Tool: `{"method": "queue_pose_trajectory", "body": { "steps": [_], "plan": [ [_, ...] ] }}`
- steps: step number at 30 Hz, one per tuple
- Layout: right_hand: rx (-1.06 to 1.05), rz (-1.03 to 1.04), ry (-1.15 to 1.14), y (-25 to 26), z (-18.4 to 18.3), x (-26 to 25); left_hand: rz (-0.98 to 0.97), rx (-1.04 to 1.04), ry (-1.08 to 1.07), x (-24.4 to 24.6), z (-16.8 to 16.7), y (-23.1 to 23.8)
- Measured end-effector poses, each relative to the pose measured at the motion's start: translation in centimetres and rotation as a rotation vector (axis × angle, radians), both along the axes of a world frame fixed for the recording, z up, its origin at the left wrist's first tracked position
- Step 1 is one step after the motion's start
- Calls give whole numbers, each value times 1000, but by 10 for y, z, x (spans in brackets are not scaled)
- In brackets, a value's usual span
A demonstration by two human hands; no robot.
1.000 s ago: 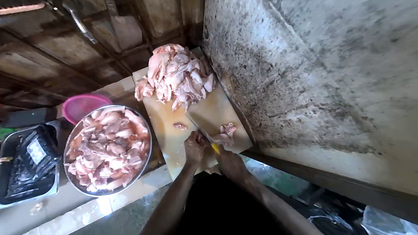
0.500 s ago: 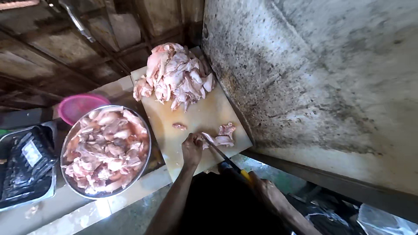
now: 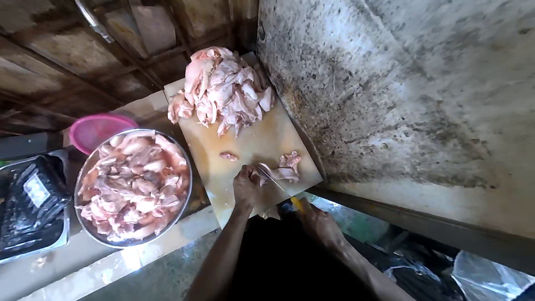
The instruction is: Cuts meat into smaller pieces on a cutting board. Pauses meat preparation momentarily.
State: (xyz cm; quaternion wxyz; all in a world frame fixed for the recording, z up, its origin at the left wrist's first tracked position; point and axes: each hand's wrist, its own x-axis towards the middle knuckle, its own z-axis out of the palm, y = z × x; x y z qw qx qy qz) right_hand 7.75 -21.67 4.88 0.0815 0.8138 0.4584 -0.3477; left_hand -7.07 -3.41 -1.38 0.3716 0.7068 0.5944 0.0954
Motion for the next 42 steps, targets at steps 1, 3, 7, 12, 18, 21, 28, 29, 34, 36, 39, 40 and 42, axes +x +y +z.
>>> {"method": "queue_pose_trajectory", "body": {
  "steps": [1,3,7,12,18,21,28,29,34,36,39,40,42],
  "plan": [
    [-1,1,-20,-7,4,2,-11,2,9,1,0,-1],
    [-13,12,-54,-12,12,5,-43,36,8,5,0,-3],
    [-62,44,-16,43,12,-8,-122,58,10,14,3,-5],
    [-30,39,42,67,-12,-4,-168,67,45,13,7,4],
    [-91,6,-31,-47,-12,34,-156,64,68,10,1,5],
    [-81,-25,47,-51,-15,45,-109,90,61,-20,2,19],
    [205,-87,302,-123,-30,80,-122,247,-300,-11,27,52],
    [246,-124,304,-133,-29,77,-159,213,-355,4,36,56],
    [375,-310,264,-153,-18,57,-563,65,-84,48,59,54],
    [418,-379,234,-149,-18,50,-829,107,71,44,41,43],
    [459,-439,222,-137,-18,41,-903,27,113,30,13,34],
    [454,-439,223,-130,-16,39,-813,-62,61,25,11,32],
    [421,-413,227,-117,-11,35,-550,-236,-73,14,10,28]
  ]
}}
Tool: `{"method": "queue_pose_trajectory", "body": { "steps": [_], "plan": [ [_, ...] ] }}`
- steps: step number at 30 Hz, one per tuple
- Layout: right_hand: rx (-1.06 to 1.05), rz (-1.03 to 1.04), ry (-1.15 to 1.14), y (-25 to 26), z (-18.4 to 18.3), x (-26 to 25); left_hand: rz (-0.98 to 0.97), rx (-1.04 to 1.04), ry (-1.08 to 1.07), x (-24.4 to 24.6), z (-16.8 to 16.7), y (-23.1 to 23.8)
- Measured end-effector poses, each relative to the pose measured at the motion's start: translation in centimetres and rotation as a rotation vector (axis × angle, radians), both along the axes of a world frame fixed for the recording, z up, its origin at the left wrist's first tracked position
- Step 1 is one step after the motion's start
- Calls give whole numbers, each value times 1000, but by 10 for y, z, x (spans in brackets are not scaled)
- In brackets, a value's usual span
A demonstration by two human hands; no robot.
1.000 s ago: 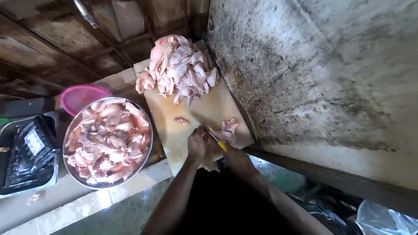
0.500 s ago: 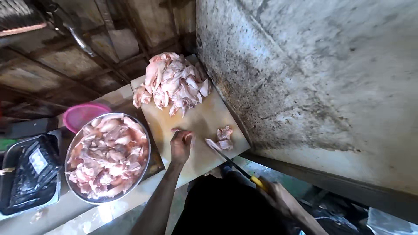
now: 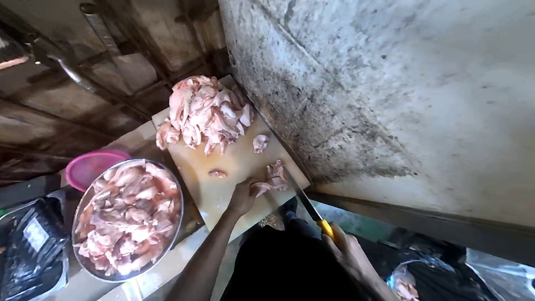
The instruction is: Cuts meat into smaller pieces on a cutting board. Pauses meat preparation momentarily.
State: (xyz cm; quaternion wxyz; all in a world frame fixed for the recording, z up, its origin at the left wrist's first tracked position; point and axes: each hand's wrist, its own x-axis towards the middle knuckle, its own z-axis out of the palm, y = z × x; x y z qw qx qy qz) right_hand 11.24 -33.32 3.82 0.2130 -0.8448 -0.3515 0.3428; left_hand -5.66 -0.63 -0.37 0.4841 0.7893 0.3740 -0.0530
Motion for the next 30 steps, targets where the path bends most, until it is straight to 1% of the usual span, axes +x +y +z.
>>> {"method": "queue_pose_trajectory", "body": {
  "steps": [1,3,5,7,9,12,15,18,20,23,26,30],
  "plan": [
    [-23,26,-3,8,1,-2,117,-59,5,-6,1,-2],
    [-59,93,-29,25,1,-5,261,-41,51,-19,3,-8],
    [-85,163,-56,40,-1,-12,343,15,45,-36,2,-15],
    [-85,229,-91,52,-4,-18,431,30,1,-52,0,-19],
    [-90,291,-110,63,-5,-23,475,80,28,-67,1,-21],
    [-167,400,-88,77,-1,-29,492,155,89,-80,-1,-28],
    [-230,450,-77,88,-4,-36,502,180,48,-78,-4,-36],
    [-242,378,-80,92,-8,-37,463,247,-12,-63,-11,-41],
    [-250,332,-89,92,-6,-37,417,286,-8,-51,-16,-43],
    [-299,316,-150,90,4,-39,350,282,34,-37,-17,-40],
    [-329,340,-219,84,19,-42,342,242,-7,-30,-14,-37],
    [-287,324,-272,80,30,-45,348,243,-24,-23,-10,-34]
  ]
}}
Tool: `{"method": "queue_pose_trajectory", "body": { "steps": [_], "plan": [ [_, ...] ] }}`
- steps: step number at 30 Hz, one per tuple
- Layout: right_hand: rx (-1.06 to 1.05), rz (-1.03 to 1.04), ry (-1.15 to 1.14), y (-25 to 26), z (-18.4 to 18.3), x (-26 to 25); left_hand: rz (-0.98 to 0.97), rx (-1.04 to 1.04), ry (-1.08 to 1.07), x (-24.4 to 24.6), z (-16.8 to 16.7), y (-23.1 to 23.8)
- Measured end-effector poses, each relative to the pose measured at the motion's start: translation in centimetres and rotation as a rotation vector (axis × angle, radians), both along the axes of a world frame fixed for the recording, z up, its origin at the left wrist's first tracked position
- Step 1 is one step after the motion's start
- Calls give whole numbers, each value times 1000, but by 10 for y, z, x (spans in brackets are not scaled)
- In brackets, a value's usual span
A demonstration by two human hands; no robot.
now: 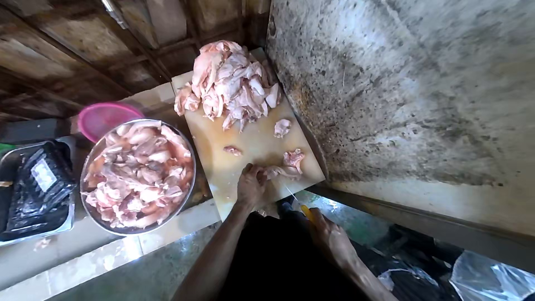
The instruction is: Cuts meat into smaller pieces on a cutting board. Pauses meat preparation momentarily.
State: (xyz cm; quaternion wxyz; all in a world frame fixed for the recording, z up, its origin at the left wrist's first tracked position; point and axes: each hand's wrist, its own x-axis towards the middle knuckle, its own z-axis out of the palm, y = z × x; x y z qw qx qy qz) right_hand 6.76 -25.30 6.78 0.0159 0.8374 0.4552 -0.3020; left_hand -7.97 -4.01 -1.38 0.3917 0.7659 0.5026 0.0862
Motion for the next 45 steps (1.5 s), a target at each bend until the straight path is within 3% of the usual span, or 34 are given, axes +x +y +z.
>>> {"method": "queue_pose_trajectory", "body": {
  "steps": [5,13,19,22,25,30,34,38,45],
  "plan": [
    [127,-29,28,2,-1,8,58,-78,-12,0,6,-1],
    [77,-17,192,26,-19,9,69,-152,127,7,16,-4],
    [217,-225,162,26,-10,19,-168,-149,402,41,22,1],
    [173,-190,158,19,-8,27,-247,-244,347,41,27,9],
    [135,-63,160,8,-17,23,-171,-427,210,22,29,20],
    [-135,31,170,6,-21,13,-167,-354,345,2,24,19],
    [-247,43,203,48,-10,-6,-241,-264,500,8,33,1],
    [-223,37,238,100,-30,-20,-222,-243,603,13,39,0],
    [-287,-22,256,1,-39,13,-151,-181,569,3,30,1]
  ]
}}
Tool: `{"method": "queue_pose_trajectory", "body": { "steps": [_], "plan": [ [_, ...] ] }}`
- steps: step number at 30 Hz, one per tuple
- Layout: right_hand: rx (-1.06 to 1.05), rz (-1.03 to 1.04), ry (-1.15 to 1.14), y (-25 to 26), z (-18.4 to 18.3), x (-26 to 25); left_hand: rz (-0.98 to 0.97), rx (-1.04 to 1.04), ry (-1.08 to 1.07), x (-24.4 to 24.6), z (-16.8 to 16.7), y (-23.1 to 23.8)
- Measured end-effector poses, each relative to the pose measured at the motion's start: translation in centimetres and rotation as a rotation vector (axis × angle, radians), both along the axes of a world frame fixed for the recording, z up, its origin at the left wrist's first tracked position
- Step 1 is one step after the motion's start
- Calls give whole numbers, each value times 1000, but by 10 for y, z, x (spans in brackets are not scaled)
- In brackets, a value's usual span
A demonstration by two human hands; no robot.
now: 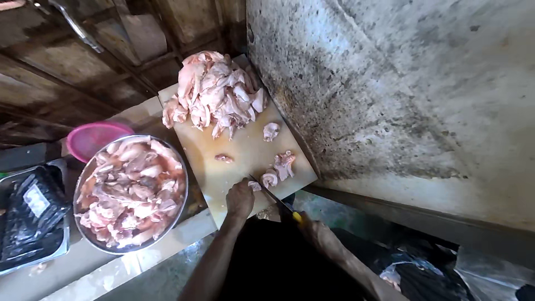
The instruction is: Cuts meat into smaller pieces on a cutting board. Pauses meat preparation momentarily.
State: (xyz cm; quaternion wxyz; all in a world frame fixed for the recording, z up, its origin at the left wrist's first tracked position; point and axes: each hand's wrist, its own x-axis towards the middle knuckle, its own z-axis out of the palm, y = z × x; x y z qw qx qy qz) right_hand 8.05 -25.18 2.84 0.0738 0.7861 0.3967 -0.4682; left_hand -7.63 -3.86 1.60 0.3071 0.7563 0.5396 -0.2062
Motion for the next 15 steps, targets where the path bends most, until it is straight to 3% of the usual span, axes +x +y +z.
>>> {"method": "queue_pose_trajectory", "body": {
  "steps": [5,8,11,15],
  "plan": [
    [41,5,65,60,6,-14,-121,-116,-10,-2,10,-23],
    [104,-9,132,66,-7,-9,-37,-134,-77,-20,12,-19],
    [208,-85,230,31,-25,13,121,-175,-327,-41,5,0],
    [348,-222,223,22,-22,24,330,-496,-713,-38,0,7]
  ]
}}
